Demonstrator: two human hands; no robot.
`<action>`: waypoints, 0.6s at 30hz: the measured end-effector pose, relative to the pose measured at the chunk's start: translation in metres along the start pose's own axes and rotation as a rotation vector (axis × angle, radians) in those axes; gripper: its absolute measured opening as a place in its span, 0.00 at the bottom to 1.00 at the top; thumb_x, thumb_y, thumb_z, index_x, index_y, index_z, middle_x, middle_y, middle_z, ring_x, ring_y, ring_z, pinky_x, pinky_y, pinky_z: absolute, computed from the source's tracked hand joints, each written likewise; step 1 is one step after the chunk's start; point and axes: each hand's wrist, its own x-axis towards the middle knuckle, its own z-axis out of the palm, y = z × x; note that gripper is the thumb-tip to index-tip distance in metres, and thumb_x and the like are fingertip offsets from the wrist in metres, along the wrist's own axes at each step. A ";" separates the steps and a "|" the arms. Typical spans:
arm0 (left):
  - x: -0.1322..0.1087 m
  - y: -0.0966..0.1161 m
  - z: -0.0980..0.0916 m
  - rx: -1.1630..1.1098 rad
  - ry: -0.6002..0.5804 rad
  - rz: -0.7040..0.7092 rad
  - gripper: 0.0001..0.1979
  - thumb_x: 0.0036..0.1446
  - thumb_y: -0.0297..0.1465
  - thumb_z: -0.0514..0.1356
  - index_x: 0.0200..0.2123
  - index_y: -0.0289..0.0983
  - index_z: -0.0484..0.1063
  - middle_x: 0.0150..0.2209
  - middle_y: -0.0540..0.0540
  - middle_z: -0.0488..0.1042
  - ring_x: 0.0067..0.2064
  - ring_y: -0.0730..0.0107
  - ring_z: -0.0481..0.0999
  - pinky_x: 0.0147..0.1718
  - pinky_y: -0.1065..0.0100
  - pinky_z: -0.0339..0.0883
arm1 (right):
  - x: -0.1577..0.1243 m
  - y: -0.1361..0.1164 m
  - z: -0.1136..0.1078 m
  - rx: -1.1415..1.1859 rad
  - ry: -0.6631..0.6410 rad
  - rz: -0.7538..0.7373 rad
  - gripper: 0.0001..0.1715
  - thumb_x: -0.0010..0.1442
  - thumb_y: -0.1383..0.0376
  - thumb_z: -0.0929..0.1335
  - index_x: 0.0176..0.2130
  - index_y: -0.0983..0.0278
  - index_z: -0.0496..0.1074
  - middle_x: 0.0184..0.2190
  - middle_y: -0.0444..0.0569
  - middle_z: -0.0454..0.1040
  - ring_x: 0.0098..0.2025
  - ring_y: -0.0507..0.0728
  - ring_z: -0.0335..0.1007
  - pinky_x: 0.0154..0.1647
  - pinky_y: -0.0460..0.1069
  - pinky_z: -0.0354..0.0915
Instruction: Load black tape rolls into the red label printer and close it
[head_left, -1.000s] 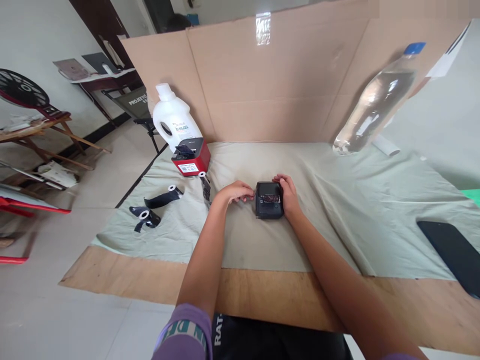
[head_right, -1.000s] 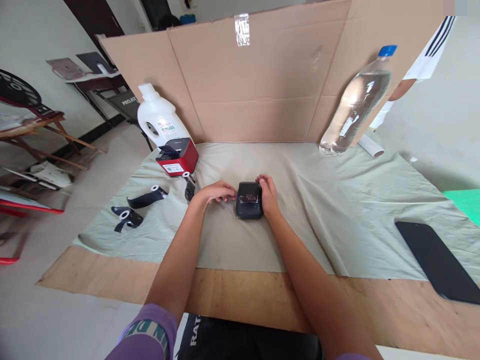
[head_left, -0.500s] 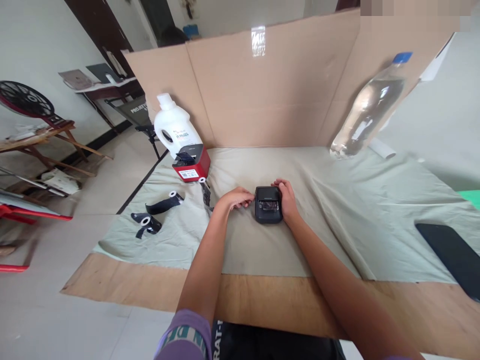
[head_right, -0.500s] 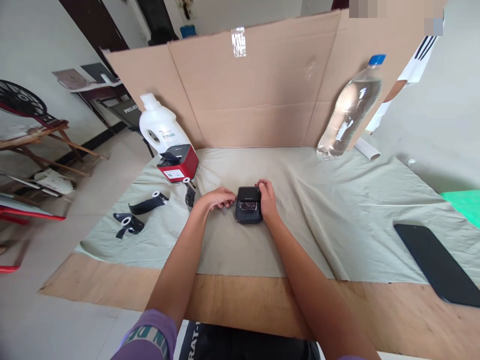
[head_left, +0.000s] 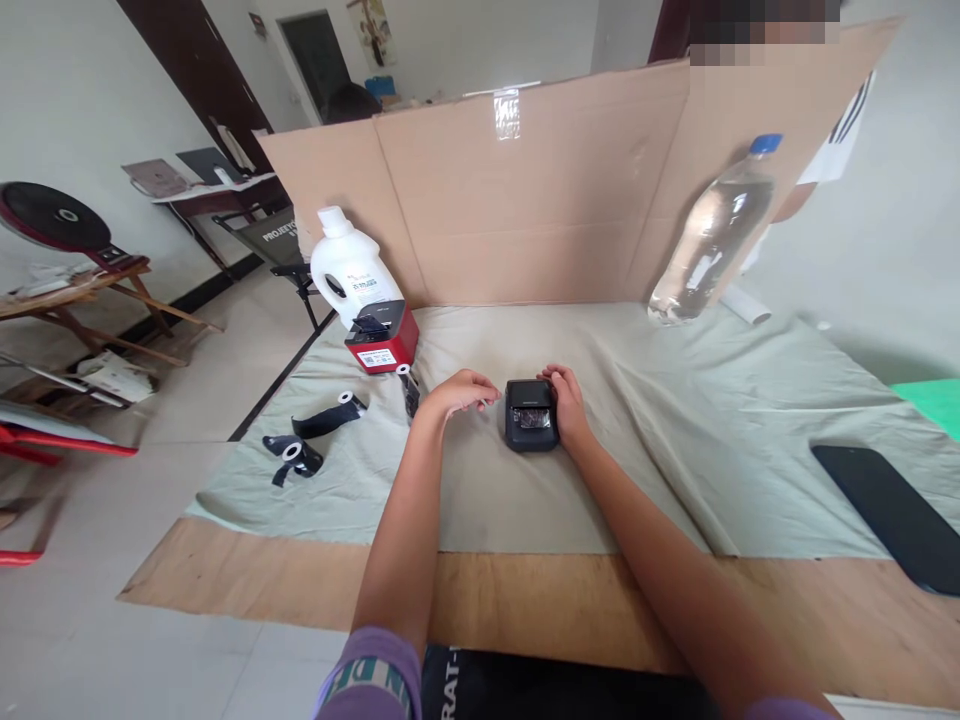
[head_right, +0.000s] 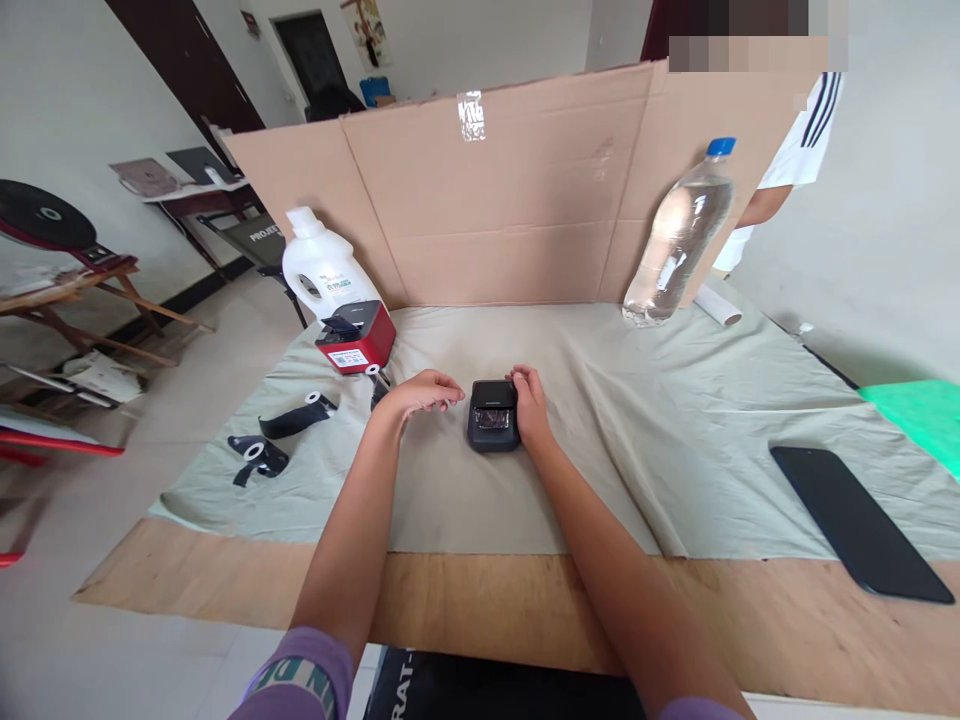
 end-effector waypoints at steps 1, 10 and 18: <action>0.001 0.000 0.002 0.005 0.003 -0.003 0.08 0.42 0.34 0.67 0.25 0.35 0.78 0.24 0.48 0.76 0.23 0.75 0.69 0.18 0.74 0.48 | 0.000 -0.001 0.000 0.000 0.002 -0.003 0.19 0.57 0.47 0.67 0.42 0.55 0.70 0.45 0.45 0.75 0.52 0.59 0.73 0.57 0.55 0.66; 0.005 0.003 0.013 0.005 0.028 -0.031 0.07 0.41 0.33 0.67 0.25 0.35 0.77 0.24 0.48 0.76 0.24 0.74 0.71 0.19 0.74 0.51 | 0.000 0.001 0.000 -0.002 0.009 0.008 0.20 0.57 0.47 0.67 0.43 0.55 0.69 0.47 0.46 0.75 0.54 0.59 0.72 0.59 0.56 0.66; 0.010 0.003 0.022 -0.071 0.086 0.080 0.06 0.46 0.33 0.64 0.24 0.36 0.75 0.24 0.50 0.75 0.27 0.75 0.70 0.23 0.75 0.56 | 0.000 0.002 -0.002 -0.038 0.014 0.004 0.23 0.56 0.45 0.66 0.45 0.55 0.70 0.47 0.47 0.75 0.53 0.60 0.71 0.56 0.57 0.67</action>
